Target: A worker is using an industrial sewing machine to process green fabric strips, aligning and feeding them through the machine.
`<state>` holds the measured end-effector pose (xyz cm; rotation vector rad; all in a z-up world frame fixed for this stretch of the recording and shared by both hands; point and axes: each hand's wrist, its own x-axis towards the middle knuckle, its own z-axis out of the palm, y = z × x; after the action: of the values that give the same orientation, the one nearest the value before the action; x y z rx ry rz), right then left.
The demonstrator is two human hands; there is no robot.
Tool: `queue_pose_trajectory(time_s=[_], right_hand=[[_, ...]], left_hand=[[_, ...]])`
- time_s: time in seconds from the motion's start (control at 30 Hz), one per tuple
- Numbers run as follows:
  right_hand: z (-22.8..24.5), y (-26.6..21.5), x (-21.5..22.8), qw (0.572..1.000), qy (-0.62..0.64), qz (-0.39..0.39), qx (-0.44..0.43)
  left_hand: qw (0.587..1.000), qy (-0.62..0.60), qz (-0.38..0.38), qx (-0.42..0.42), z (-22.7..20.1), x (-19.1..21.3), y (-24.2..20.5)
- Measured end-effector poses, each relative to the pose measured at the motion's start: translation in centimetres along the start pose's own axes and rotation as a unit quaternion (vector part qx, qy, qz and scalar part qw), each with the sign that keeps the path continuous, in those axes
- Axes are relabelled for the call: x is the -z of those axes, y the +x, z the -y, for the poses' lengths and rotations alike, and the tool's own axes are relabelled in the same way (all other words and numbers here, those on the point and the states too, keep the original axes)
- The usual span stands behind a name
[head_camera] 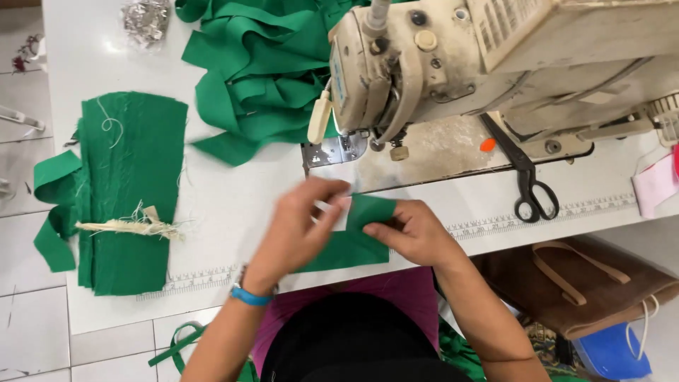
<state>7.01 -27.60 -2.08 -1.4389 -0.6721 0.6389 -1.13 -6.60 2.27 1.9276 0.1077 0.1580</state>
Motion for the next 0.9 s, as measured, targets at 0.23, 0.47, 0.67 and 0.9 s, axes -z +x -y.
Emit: queue_pose_trajectory(time_s=[0.23, 0.47, 0.67, 0.9], right_hand=[[-0.7, -0.7, 0.7, 0.997, -0.076, 0.007, -0.024], [1.9, -1.8, -0.3, 0.983, -0.044, -0.095, 0.148], [3.6, -4.0, -0.8, 0.975, -0.018, -0.071, 0.208], [4.8, -4.5, -1.1, 0.976, -0.024, -0.082, 0.2]], left_hand=[[0.98, -0.177, -0.063, 0.066, 3.4, -4.8, -1.5], [0.979, -0.182, -0.09, 0.021, 0.0, -5.5, -4.2], [0.956, -0.276, -0.101, -0.005, -1.2, -6.0, -6.7], [0.979, -0.159, -0.116, -0.053, -3.4, -5.2, -7.1]])
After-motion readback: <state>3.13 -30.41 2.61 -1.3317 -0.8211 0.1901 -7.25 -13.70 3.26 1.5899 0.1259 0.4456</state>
